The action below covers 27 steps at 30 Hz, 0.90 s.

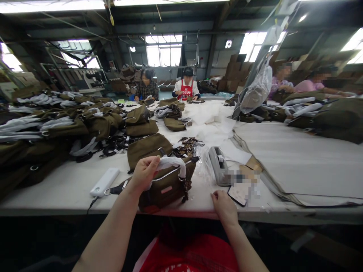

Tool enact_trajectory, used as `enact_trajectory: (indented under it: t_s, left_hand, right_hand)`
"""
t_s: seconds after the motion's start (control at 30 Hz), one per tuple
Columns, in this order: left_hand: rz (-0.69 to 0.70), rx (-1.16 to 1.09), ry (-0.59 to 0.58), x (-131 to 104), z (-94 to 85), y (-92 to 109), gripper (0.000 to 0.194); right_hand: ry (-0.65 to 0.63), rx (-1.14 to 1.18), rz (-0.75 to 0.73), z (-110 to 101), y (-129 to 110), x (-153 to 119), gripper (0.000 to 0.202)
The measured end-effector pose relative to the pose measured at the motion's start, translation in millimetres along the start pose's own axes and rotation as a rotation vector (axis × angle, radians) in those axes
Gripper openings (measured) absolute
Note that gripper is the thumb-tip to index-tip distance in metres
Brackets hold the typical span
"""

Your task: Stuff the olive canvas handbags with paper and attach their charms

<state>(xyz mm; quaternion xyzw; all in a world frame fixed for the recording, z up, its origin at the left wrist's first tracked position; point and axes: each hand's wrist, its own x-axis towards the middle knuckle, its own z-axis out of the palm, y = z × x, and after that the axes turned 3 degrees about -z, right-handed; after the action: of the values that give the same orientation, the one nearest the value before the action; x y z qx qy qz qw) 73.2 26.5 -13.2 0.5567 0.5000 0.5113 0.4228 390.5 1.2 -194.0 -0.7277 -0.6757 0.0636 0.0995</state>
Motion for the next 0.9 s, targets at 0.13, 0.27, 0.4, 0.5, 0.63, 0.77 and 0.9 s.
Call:
enact_trajectory:
  t_s: [0.13, 0.27, 0.4, 0.5, 0.63, 0.77, 0.9]
  left_hand:
    - [0.006, 0.007, 0.016, -1.0, 1.8, 1.2, 0.056]
    - [0.028, 0.031, 0.028, -2.2, 2.1, 1.4, 0.056]
    - [0.022, 0.048, 0.030, -4.1, 1.8, 2.2, 0.053]
    - [0.026, 0.048, 0.031, -5.4, 1.3, 2.8, 0.053]
    - [0.013, 0.040, 0.023, -5.9, -0.7, 1.2, 0.051]
    - [-0.020, 0.021, 0.022, -5.2, -1.5, -1.4, 0.050]
    - [-0.050, 0.001, 0.039, -4.8, -2.4, -1.2, 0.051]
  right_hand:
    - [-0.046, 0.020, -0.001, -4.5, 8.9, -2.5, 0.026]
    - [-0.064, 0.041, 0.020, -8.0, 14.1, -7.8, 0.028]
    - [-0.048, 0.050, 0.057, -11.5, 17.0, -11.3, 0.028]
    - [-0.028, 0.065, 0.076, -18.0, 26.8, -8.9, 0.029]
    - [0.067, 0.032, 0.198, -38.2, 67.7, 8.0, 0.041]
    - [0.162, -0.060, 0.429, -59.5, 128.2, 36.2, 0.044]
    - [0.068, -0.050, 0.482, -62.2, 164.4, 58.7, 0.042]
